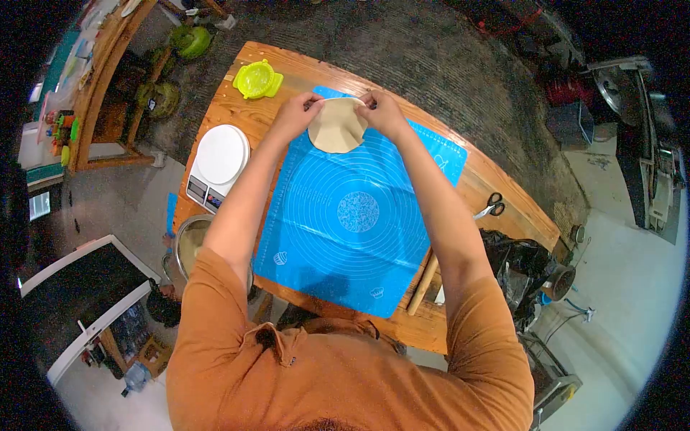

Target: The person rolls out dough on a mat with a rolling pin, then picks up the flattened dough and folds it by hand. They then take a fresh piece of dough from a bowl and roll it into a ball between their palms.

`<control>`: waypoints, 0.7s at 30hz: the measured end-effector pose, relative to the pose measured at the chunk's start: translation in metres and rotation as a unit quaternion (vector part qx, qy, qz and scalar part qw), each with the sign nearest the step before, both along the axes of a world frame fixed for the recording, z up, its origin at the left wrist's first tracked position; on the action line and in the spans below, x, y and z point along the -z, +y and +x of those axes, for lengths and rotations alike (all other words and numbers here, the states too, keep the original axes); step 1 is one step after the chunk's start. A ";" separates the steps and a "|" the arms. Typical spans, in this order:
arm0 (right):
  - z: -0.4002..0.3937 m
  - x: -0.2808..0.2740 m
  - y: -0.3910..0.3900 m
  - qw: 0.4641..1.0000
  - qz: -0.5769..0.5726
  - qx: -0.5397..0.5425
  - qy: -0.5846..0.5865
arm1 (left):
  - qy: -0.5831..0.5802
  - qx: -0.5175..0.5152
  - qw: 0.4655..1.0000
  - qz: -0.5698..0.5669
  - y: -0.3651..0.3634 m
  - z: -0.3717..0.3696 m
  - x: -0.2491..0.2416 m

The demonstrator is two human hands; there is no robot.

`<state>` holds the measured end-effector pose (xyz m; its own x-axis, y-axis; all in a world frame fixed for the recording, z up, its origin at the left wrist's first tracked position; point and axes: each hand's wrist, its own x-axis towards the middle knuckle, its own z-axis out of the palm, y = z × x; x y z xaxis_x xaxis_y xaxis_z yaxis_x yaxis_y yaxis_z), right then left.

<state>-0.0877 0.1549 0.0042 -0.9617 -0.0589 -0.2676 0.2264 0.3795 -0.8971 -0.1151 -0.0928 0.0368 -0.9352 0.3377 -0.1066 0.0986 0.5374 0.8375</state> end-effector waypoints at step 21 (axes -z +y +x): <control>0.053 -0.020 -0.040 0.906 0.314 0.061 0.276 | 0.278 -0.073 0.942 -0.173 0.018 0.018 0.023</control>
<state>-0.0351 0.1153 0.0239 -0.9484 0.0544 0.3124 -0.1163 0.8567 -0.5025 -0.0969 -0.0747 0.0140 -0.9130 0.2352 0.3332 0.3734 0.8106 0.4510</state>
